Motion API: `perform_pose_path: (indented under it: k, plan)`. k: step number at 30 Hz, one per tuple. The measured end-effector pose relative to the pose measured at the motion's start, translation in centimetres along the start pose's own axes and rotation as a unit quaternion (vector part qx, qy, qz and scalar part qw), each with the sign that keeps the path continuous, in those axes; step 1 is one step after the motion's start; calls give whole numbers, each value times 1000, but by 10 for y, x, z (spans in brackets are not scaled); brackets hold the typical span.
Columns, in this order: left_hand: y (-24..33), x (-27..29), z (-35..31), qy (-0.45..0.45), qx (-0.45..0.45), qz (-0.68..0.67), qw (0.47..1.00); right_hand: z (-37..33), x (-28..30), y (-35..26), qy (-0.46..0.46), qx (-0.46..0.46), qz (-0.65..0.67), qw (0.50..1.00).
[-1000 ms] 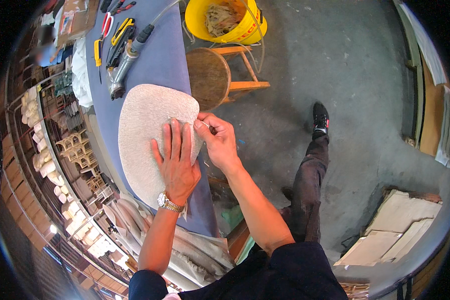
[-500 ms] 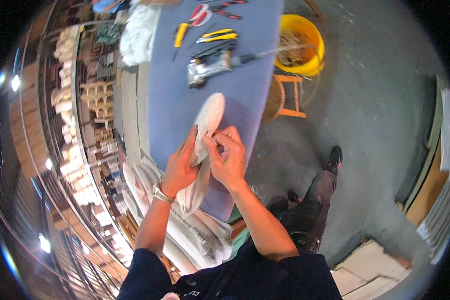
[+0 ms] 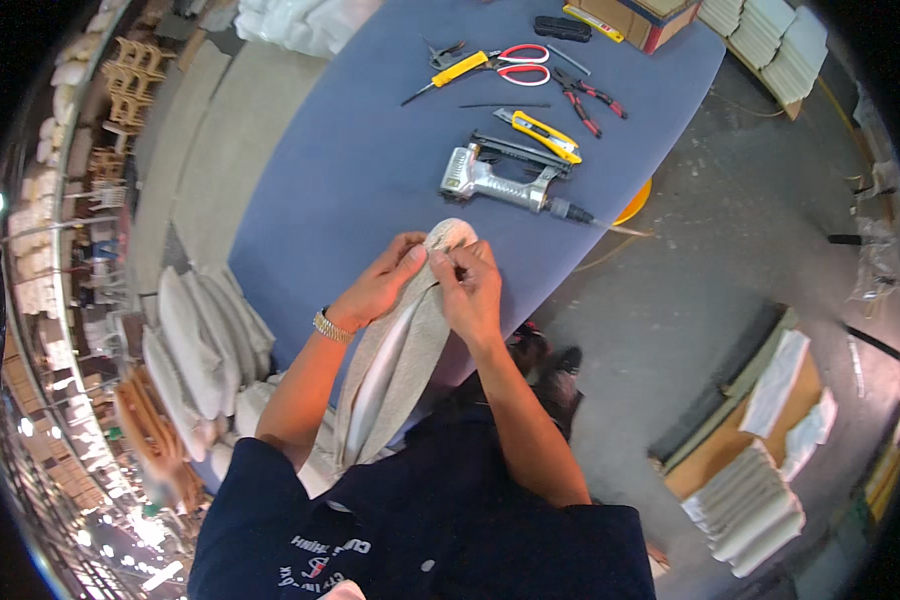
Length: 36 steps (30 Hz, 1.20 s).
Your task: The person staples fabric onto cushion pads using a pneumatic staple gun. They repeatedly pick up a cushion, align the fabric, and fire staples along the edges. The person also uses a utility knife to trim excess fabric and adjusts the cushion orientation between steps.
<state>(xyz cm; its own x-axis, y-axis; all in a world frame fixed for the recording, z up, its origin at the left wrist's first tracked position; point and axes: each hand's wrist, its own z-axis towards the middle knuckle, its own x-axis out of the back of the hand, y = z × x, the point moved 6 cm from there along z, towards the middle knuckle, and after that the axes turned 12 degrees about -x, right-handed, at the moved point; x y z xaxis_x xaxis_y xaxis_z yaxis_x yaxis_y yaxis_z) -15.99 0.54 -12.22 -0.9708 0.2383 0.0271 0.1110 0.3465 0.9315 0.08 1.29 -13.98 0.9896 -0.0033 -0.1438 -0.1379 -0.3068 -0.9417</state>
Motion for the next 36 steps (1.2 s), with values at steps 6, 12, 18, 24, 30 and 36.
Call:
perform_pose_path:
  k: [6, 12, 18, 24, 30, 36]
  plan:
    - [21, -6, -1, 44, -68, 69, 994, 3, -6, -3, -80, -64, 41, 994]
    - [23, -26, 1, -18, -99, 151, 983, 3, 21, 20, -201, -159, 39, 966]
    - [30, -45, -8, 5, -24, 240, 970, 3, 42, 35, -260, -216, 78, 938]
    - [30, -50, -5, 30, -4, 249, 968, 11, 50, 39, -303, -255, 83, 914]
    - [32, -55, -6, 51, -3, 308, 950, 30, 47, 10, -330, -242, -21, 912]
    - [36, -60, -10, 95, -19, 374, 922, 110, 66, -16, -280, -54, -272, 919]
